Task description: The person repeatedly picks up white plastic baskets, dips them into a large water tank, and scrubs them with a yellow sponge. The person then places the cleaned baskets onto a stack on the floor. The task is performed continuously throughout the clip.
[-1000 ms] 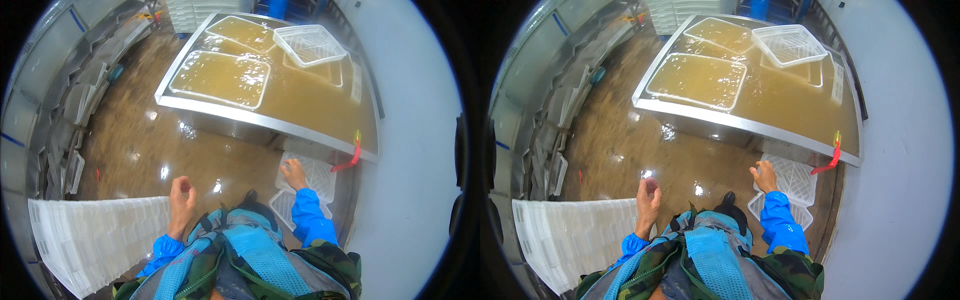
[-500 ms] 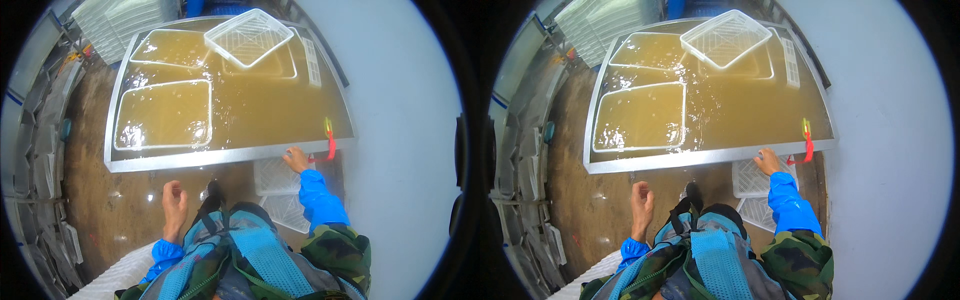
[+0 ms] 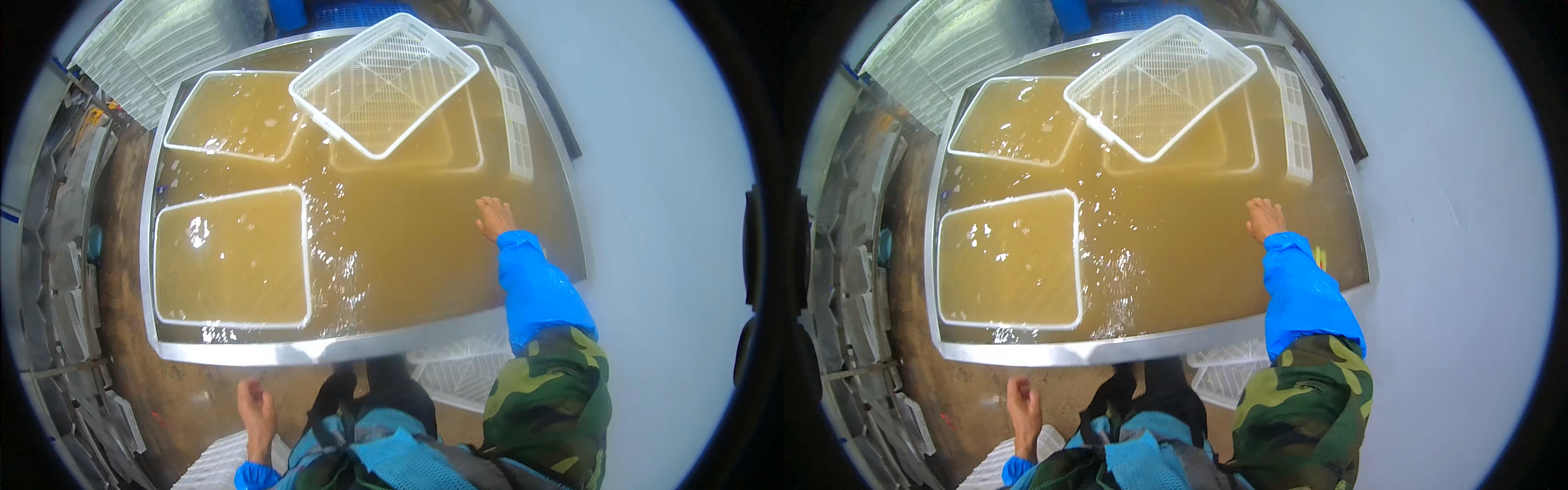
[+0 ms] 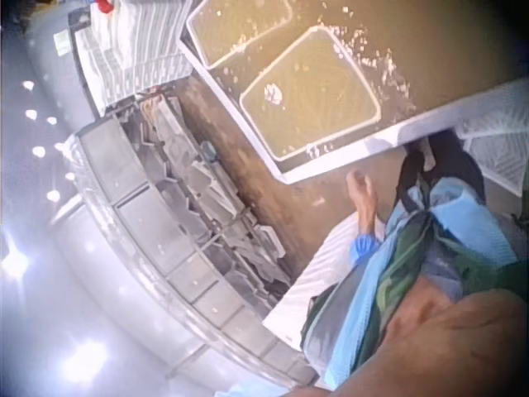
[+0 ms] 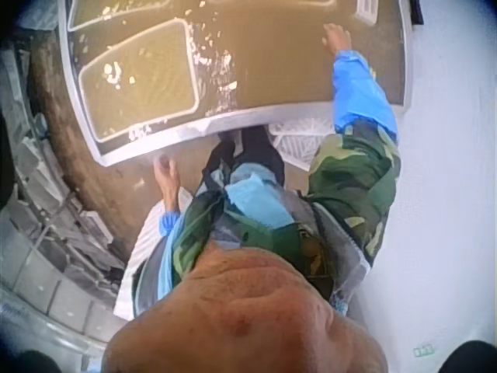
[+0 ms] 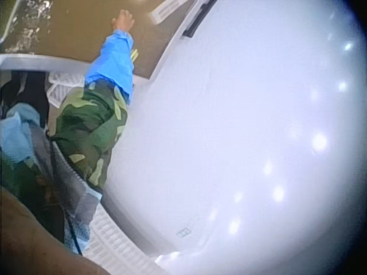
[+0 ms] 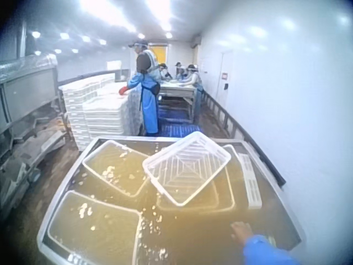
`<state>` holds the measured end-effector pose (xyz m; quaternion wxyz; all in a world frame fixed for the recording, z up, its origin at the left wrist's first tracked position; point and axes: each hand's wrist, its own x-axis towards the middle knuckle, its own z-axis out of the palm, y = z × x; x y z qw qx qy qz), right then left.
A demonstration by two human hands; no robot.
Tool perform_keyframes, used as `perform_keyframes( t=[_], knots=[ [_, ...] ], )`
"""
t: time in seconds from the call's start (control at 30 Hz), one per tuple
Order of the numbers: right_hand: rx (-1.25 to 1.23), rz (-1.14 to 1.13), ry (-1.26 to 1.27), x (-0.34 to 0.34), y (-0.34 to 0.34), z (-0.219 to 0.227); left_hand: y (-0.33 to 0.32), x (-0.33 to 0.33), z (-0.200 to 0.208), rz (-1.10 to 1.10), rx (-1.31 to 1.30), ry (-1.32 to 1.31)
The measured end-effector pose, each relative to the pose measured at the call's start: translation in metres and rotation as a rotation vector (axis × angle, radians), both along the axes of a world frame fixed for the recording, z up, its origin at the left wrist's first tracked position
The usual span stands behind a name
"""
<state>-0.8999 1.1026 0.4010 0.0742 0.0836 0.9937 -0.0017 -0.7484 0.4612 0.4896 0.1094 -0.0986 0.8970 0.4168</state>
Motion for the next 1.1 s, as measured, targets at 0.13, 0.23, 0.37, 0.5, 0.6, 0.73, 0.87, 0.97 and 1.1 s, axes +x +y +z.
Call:
perform_keyframes(
  t=[0.13, 0.23, 0.37, 0.5, 0.6, 0.73, 0.87, 0.97, 1.1],
  knots=[
    [0.154, 0.029, -0.196, -0.1, 0.047, -0.054, 0.027, 0.014, -0.006, 0.037, -0.115, -0.1],
    [0.325, 0.093, -0.124, -0.136, 0.083, -0.101, 0.041, 0.021, -0.009, -0.015, -0.197, -0.17],
    [0.54, 0.142, -0.211, -0.131, 0.118, -0.139, 0.041, 0.017, -0.021, -0.117, -0.212, -0.227],
    [0.557, 0.199, -0.299, -0.123, 0.081, -0.129, 0.047, 0.013, -0.008, -0.096, -0.206, -0.25],
    [0.486, 0.227, -0.293, -0.097, 0.061, -0.116, 0.038, 0.019, -0.015, -0.067, -0.14, -0.199],
    [0.346, 0.295, -0.256, -0.062, 0.018, -0.068, 0.036, 0.014, -0.015, 0.018, -0.056, -0.083],
    [0.327, 0.308, -0.222, -0.025, -0.019, -0.015, 0.01, 0.019, -0.02, -0.045, -0.023, 0.021],
    [0.263, 0.308, -0.219, -0.005, -0.052, 0.039, -0.017, 0.025, -0.026, -0.055, 0.01, 0.087],
    [0.25, 0.361, -0.08, 0.033, -0.089, 0.102, -0.05, 0.027, -0.024, -0.057, 0.062, 0.156]
  ],
)
